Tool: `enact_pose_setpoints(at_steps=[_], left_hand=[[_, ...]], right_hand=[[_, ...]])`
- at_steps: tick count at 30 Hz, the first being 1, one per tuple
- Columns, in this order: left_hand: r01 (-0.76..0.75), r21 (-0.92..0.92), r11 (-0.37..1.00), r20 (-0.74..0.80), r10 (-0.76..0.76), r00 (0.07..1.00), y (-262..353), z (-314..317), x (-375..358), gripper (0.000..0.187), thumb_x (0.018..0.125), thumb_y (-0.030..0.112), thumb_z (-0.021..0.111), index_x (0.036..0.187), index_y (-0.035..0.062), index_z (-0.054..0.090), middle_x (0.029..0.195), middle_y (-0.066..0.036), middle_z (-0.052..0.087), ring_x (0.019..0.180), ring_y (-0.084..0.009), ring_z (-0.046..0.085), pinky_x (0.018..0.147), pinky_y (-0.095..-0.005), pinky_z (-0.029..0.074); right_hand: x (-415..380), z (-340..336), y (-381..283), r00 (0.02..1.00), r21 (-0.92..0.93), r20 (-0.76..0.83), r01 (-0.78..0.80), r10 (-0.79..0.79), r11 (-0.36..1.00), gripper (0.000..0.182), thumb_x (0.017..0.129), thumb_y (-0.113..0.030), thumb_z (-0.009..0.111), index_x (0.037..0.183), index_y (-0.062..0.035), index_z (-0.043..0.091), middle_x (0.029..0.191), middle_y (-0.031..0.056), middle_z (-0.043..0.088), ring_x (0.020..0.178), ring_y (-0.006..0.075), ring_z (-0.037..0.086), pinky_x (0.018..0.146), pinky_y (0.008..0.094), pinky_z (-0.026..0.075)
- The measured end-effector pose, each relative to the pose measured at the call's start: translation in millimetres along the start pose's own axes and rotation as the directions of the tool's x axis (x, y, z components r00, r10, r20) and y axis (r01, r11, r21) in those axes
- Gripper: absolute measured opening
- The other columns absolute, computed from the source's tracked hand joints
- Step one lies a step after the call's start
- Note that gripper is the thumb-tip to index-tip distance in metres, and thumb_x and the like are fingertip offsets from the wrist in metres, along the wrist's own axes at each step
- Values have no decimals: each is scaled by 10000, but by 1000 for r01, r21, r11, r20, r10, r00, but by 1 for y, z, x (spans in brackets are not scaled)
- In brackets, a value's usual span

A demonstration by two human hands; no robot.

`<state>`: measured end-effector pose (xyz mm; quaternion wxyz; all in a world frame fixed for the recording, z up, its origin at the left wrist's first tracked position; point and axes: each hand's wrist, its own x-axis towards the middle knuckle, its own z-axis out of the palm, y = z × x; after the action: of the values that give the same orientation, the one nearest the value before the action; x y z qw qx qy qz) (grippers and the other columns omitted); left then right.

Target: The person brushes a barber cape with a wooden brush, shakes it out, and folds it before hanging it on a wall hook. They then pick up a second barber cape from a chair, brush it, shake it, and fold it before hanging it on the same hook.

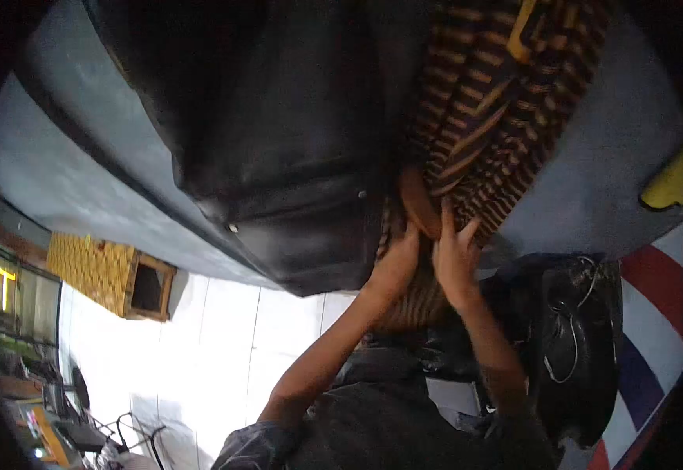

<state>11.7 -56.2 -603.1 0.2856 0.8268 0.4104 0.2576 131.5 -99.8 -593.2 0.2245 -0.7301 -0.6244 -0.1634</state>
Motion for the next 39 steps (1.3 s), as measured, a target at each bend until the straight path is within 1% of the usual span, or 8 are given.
enact_pose_setpoints(at_steps=[10, 14, 16, 23, 27, 34, 37, 39], left_hand=[[195, -152, 969, 86, -183, 979, -142, 112, -118, 562, 779, 157, 572, 1244, -7, 303, 1044, -285, 543, 974, -447, 521, 782, -494, 450], [337, 40, 941, 185, -338, 923, -109, 35, -175, 375, 802, 180, 525, 1121, -14, 499, 1075, -260, 512, 1019, -408, 506, 812, -469, 458], [581, -2, 814, 227, -566, 793, -129, 34, -220, 292, 813, 197, 509, 1017, 3, 591, 1075, -242, 512, 1016, -375, 517, 823, -450, 461], [891, -259, 374, 246, -866, 435, -128, -33, -362, 372, 856, 174, 478, 1200, 35, 463, 1114, -215, 562, 1011, -347, 556, 830, -422, 456], [31, -994, 102, -69, -840, 538, -88, -49, -428, 748, 893, 198, 475, 1418, 187, -57, 1288, -175, 420, 1099, -258, 506, 795, -381, 486], [-412, -811, 415, -344, -908, -238, -69, -69, -516, 730, 852, 224, 616, 1380, 126, 121, 1055, -131, 524, 890, -172, 570, 687, -308, 514], [-199, -859, 471, -366, -838, -404, -54, -81, -579, 591, 825, 175, 631, 1290, 65, 285, 1012, -128, 554, 858, -195, 589, 692, -336, 504], [612, -646, 456, -734, -593, -332, -45, -81, -616, 617, 745, 38, 618, 1273, 41, 299, 988, -157, 576, 844, -292, 596, 726, -430, 496]], right_hand=[[-131, 107, -22, 794, 380, 602, -185, -90, 906, 723, 727, -78, 663, 1342, -92, 284, 1230, 267, 418, 1055, 427, 487, 853, 466, 441], [-181, 155, -48, 775, 502, 371, 296, -511, 813, 808, 698, -81, 690, 1366, -75, 236, 1255, 266, 407, 1133, 410, 446, 931, 440, 388], [-171, 106, -95, 511, 645, 742, -364, -435, 672, 827, 738, 18, 596, 1410, -61, 122, 1362, 250, 302, 1271, 360, 315, 995, 377, 326], [-180, 55, -215, 255, 948, 313, -132, -915, 288, 746, 755, 32, 522, 1401, -87, 169, 1140, 253, 493, 1020, 397, 528, 826, 419, 446], [-198, 21, -282, 84, 965, 256, 33, -963, 260, 670, 775, 48, 504, 1377, -73, 237, 1164, 241, 475, 1025, 402, 521, 837, 427, 445], [-271, -49, -385, -400, 968, 105, -167, -910, 185, 840, 685, -218, 742, 1335, 21, 267, 1230, 235, 437, 1077, 339, 509, 859, 395, 453], [-302, -71, -429, -259, 979, -170, 66, -951, -193, 860, 656, -286, 774, 1317, 9, 311, 1299, 223, 379, 1172, 329, 426, 933, 421, 395], [-318, -105, -468, -316, 901, -385, 73, -867, -427, 851, 637, -373, 768, 1286, -1, 363, 1325, 207, 349, 1236, 355, 341, 986, 461, 329]])
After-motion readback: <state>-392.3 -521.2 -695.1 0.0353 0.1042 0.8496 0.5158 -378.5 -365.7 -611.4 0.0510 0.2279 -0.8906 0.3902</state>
